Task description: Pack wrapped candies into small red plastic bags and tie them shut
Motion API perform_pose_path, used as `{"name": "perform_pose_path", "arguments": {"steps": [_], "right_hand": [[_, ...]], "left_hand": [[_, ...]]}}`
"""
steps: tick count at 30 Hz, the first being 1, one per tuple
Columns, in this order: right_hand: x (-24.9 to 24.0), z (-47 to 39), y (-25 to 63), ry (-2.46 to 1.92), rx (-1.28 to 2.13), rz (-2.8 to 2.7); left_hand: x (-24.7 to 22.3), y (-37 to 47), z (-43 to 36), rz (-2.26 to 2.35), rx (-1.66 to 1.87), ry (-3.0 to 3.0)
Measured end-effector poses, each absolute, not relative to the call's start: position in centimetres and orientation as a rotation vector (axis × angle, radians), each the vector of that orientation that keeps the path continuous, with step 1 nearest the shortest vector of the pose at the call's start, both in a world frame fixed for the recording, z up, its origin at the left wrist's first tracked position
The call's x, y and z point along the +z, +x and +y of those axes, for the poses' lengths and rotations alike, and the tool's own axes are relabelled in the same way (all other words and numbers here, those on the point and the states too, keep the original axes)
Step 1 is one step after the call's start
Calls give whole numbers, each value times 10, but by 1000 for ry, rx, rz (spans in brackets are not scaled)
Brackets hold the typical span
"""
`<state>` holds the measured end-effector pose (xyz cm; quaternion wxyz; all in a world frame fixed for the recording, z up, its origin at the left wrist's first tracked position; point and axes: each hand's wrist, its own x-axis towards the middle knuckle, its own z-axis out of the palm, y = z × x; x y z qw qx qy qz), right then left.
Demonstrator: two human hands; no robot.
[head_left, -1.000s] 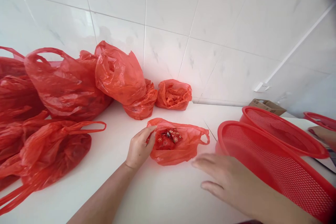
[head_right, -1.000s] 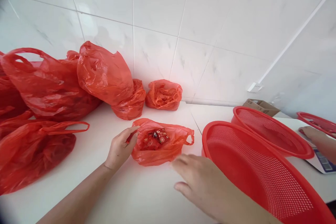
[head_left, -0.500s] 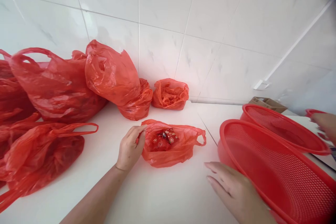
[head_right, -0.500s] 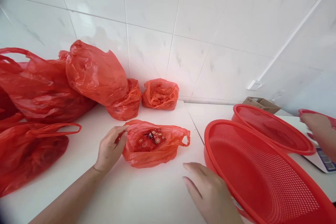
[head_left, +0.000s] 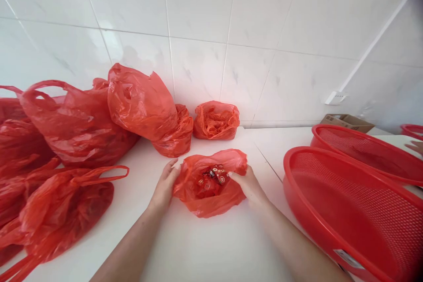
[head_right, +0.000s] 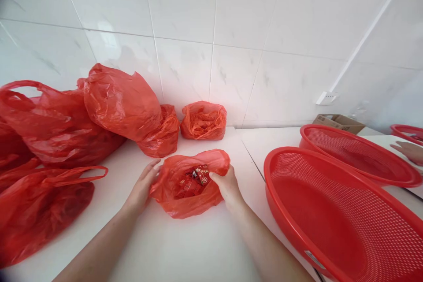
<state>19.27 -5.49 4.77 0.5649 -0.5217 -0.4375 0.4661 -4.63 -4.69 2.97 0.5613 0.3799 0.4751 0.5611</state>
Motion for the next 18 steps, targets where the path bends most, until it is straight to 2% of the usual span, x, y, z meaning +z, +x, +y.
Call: {"name": "perform_pose_path", "arguments": {"steps": [2,5,10,18], "right_hand": [[42,-38,186,-1209,1212,-1078],[26,-22,183,-1278,1195,-977],[10,-20,195,-1100,1266,-926],[41,-19,232,-785,1199,-677]], "left_hand": [[32,-42,-51,1024,1224,931],[31,-36,-55,912,1151,965],[32,-25,-46,998,1194,827],[82,-15,-36,942,1456,962]]}}
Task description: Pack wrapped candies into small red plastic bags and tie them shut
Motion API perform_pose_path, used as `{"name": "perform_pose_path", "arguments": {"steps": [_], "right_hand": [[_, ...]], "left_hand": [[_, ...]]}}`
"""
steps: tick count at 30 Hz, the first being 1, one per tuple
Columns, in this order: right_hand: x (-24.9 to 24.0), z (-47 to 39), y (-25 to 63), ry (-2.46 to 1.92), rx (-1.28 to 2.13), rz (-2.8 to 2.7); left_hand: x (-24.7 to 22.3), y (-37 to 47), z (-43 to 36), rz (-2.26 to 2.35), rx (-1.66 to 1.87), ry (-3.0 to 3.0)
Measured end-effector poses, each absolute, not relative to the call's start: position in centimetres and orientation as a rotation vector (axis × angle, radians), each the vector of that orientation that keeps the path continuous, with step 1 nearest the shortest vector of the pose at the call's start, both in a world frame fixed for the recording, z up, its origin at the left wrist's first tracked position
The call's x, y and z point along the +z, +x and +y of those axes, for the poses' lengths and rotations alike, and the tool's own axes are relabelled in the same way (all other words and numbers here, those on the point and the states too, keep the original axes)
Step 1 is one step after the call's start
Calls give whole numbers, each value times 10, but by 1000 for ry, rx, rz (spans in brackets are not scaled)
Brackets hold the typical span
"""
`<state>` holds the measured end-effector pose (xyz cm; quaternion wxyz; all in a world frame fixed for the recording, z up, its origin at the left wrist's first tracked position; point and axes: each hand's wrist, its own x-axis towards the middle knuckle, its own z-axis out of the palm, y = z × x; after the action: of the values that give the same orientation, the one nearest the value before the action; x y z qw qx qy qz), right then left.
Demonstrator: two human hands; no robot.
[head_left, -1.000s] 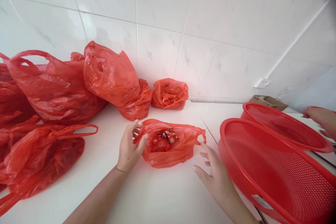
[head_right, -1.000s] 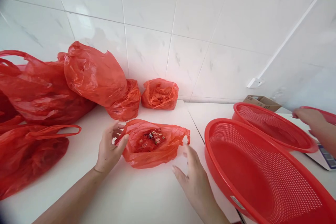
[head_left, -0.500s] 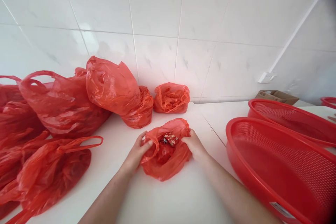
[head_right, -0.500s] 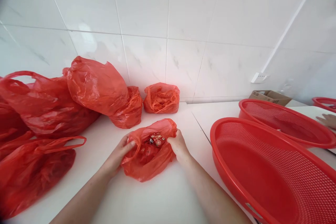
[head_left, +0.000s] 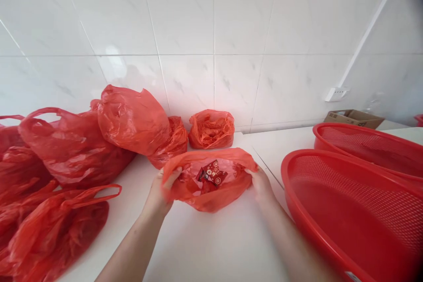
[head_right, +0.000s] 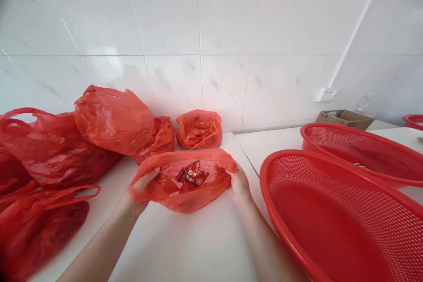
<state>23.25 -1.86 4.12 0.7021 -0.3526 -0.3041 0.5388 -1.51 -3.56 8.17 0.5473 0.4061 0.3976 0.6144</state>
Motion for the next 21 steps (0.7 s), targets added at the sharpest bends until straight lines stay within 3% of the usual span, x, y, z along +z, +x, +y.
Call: {"name": "perform_pose_path", "arguments": {"steps": [4,9,12,17,21], "right_hand": [[46,-20,241,-808,1129,-615],[45,-27,242,-1140,813,-823],[47,-31,241,-1116,732,-780],[43,-30,240,-972,809,-705],[33,-21,244,-1001,971,-737]], "left_hand": [[90,-19,-32,896,1502,982],[71,-38,-31,925,1534,877],[56,-52,-33,908,1552,861],[34,-65,-33,1077,1524,844],[44,-60,-42,1140,1227,1154]]}}
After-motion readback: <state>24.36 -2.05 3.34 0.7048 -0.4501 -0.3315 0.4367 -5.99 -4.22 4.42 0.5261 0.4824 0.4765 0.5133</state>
